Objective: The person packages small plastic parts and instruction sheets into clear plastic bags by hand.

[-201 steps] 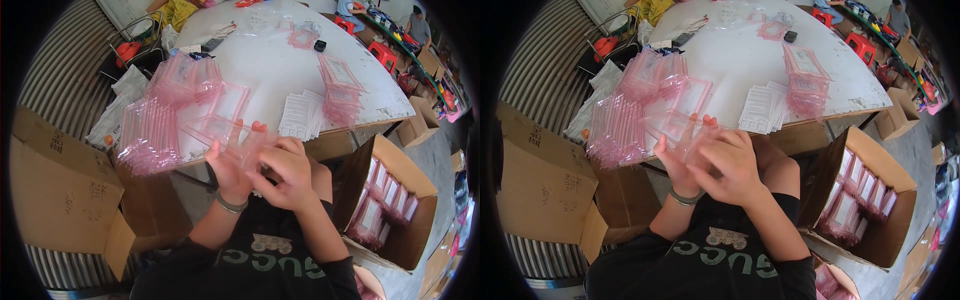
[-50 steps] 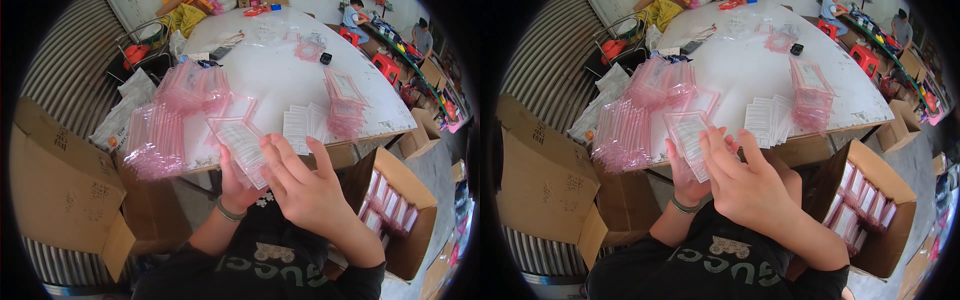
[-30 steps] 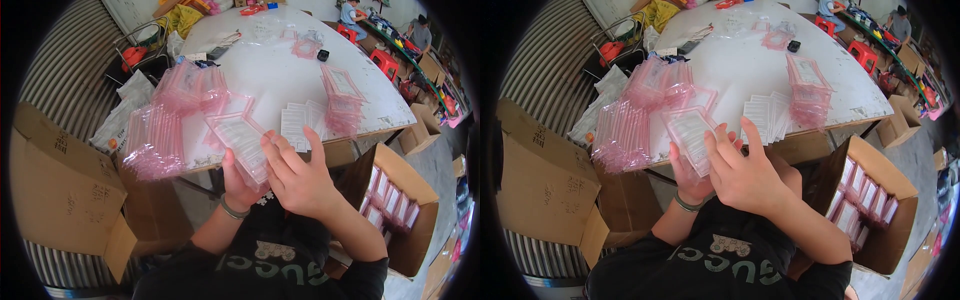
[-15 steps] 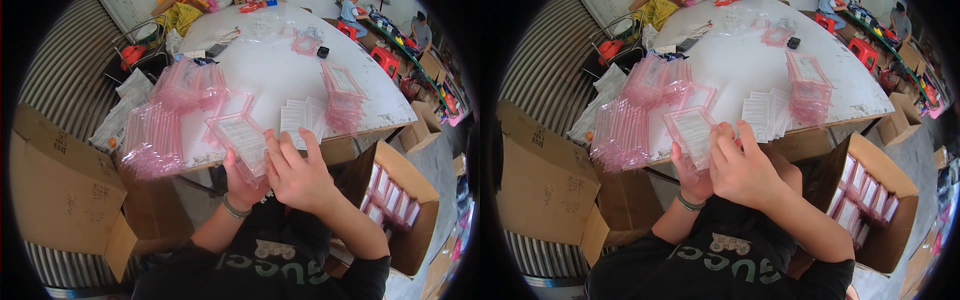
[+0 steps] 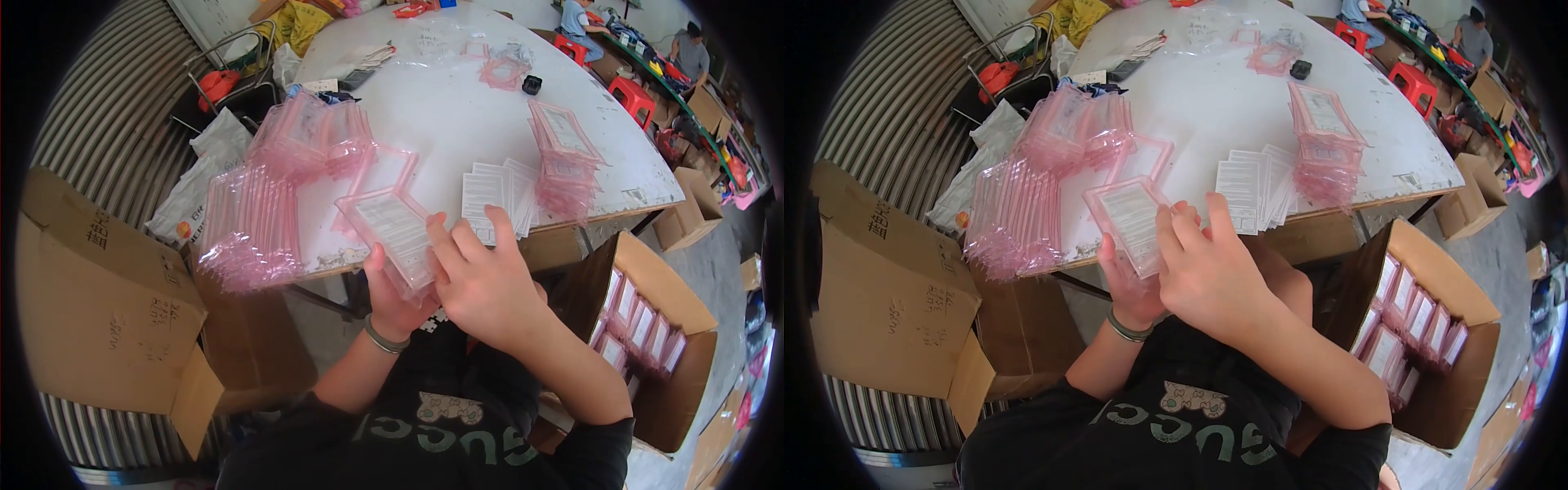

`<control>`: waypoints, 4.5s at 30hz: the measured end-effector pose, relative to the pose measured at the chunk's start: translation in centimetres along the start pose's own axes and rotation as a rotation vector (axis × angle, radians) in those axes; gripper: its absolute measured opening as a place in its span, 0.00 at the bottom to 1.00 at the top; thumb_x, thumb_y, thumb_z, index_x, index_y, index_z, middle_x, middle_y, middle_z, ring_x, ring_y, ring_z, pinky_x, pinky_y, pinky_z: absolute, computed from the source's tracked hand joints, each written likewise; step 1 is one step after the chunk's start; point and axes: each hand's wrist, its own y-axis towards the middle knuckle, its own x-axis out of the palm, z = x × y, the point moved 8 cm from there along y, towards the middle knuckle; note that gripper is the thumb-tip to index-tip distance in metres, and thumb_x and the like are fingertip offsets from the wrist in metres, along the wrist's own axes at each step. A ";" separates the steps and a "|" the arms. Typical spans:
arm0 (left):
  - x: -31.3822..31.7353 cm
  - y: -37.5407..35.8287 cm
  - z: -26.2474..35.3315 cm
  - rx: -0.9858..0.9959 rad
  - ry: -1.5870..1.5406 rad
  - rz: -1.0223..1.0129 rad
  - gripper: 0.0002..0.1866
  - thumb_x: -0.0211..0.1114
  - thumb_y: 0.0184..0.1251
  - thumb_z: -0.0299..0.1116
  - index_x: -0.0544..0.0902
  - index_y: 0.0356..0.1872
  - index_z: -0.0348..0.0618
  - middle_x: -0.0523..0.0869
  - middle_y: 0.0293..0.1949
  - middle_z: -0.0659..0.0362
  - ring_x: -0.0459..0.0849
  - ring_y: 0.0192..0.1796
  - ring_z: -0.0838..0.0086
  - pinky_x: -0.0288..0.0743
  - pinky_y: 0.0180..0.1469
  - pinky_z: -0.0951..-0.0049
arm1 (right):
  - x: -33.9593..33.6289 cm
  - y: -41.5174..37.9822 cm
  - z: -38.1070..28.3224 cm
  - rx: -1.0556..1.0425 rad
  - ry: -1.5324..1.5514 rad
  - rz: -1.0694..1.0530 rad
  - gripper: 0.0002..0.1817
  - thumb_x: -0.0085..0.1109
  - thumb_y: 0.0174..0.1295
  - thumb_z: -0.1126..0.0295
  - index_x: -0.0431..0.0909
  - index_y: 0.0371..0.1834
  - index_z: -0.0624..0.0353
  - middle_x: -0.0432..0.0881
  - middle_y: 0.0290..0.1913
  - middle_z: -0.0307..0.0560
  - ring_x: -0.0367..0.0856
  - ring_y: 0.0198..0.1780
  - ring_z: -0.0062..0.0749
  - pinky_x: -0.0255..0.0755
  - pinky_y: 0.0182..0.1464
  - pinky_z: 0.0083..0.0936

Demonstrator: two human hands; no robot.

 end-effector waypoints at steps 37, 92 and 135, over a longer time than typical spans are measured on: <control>3.0 0.1 2.0 0.071 -0.008 -0.262 0.63 0.74 0.40 0.47 0.49 0.79 0.41 0.68 0.70 0.42 0.66 0.74 0.46 0.59 0.79 0.45 | -1.3 -2.4 -1.0 0.059 -0.202 0.363 0.15 0.63 0.58 0.63 0.90 0.48 0.45 0.85 0.58 0.47 0.83 0.52 0.37 0.55 0.66 0.48; 3.4 -1.4 2.5 0.114 0.008 -0.496 0.62 0.74 0.45 0.29 0.44 0.82 0.47 0.53 0.78 0.34 0.51 0.81 0.42 0.47 0.80 0.44 | 9.1 -7.1 -0.9 0.933 1.924 0.423 0.10 0.65 0.63 0.77 0.86 0.47 0.69 0.83 0.53 0.48 0.80 0.54 0.25 0.74 0.55 0.25; -8.3 6.4 13.9 -0.046 0.817 0.392 0.16 0.62 0.63 0.29 0.81 0.51 0.36 0.87 0.53 0.43 0.86 0.54 0.64 0.79 0.57 0.60 | 5.7 -8.7 7.6 0.884 1.120 0.529 0.21 0.74 0.57 0.75 0.82 0.55 0.61 0.83 0.36 0.43 0.75 0.30 0.19 0.72 0.31 0.19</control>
